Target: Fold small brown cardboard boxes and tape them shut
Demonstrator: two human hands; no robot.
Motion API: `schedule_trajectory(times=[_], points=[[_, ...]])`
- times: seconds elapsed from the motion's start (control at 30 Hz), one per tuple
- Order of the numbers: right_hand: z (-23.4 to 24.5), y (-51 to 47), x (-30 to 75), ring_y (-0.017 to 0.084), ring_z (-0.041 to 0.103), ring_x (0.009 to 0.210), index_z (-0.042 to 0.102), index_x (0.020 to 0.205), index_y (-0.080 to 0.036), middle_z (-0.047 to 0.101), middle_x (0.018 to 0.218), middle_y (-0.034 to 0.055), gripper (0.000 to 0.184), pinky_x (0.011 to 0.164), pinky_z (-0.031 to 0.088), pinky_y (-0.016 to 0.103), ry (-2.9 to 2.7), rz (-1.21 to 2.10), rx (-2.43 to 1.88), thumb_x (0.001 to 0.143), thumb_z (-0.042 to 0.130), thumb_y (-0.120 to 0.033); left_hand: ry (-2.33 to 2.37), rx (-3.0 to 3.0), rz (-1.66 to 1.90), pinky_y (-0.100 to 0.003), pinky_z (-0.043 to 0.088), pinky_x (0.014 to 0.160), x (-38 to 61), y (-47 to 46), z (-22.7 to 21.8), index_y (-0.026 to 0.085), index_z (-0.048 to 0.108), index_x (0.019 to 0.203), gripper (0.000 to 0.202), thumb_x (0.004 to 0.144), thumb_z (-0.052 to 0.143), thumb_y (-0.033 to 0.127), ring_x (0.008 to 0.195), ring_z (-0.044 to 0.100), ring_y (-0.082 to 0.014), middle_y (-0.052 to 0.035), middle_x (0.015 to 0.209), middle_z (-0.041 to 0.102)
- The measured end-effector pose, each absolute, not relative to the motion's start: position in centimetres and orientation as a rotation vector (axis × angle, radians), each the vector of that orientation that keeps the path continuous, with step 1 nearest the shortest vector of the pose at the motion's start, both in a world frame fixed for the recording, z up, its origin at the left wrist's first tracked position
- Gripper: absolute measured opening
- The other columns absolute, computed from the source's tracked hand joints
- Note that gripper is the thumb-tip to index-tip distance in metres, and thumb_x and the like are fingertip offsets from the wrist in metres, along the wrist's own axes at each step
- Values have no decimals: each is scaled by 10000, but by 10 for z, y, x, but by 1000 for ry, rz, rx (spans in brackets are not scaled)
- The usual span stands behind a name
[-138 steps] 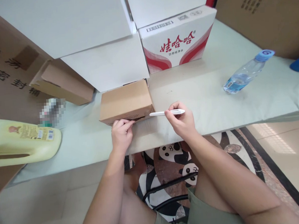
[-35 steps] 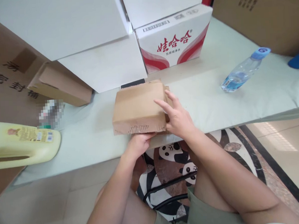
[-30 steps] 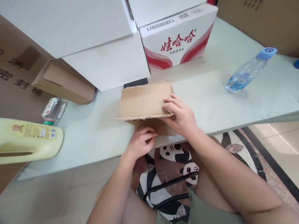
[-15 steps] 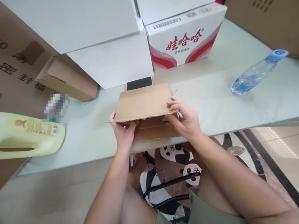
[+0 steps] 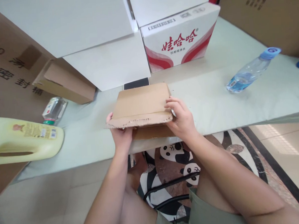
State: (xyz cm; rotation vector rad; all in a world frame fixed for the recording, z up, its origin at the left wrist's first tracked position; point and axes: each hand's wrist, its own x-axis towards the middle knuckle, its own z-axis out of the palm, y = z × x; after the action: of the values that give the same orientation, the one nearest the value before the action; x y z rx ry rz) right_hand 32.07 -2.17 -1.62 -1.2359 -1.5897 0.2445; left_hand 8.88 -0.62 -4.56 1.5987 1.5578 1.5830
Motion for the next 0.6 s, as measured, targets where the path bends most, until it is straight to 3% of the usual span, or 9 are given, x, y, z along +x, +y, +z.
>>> schedule_trajectory(times=[0.1,0.23,0.37,0.5,0.6], points=[[-16,-21,322,281,647,1136,557,1071,-288,650,1177,112,269,987,534,526,-1559,143,-1312,821,581,-192,1528,1790,1599,-403,492,1065,85,-8,-47,254,369,1411,766,733,724,260,1271,577,-261,-145,1429,493],[-16,-20,326,287,634,1120,514,1112,-299,637,1149,101,352,973,526,525,-1571,122,-1354,783,591,-197,1476,1904,1590,-439,430,1135,80,-9,-49,240,336,1488,746,830,664,368,1346,530,-292,-164,1498,457],[-17,-18,329,300,626,1128,488,1127,-276,633,1167,104,436,948,524,510,-1546,172,-1332,720,637,-235,1436,1909,1637,-412,491,1056,80,-12,-49,189,404,1458,665,870,615,418,1299,571,-290,-183,1442,532],[-16,-18,328,307,624,1145,505,1067,-251,635,1163,117,356,956,513,494,-1543,277,-1221,727,610,-228,1544,1761,1607,-320,571,777,82,-13,-49,147,572,1244,402,919,549,383,896,709,-199,-150,1145,708],[-14,-20,328,300,623,1142,529,1017,-252,647,1137,113,211,959,507,489,-1582,311,-1194,809,555,-281,1694,1566,1626,-327,562,810,77,-9,-47,142,645,1051,292,940,533,389,917,710,-217,-114,968,739]])
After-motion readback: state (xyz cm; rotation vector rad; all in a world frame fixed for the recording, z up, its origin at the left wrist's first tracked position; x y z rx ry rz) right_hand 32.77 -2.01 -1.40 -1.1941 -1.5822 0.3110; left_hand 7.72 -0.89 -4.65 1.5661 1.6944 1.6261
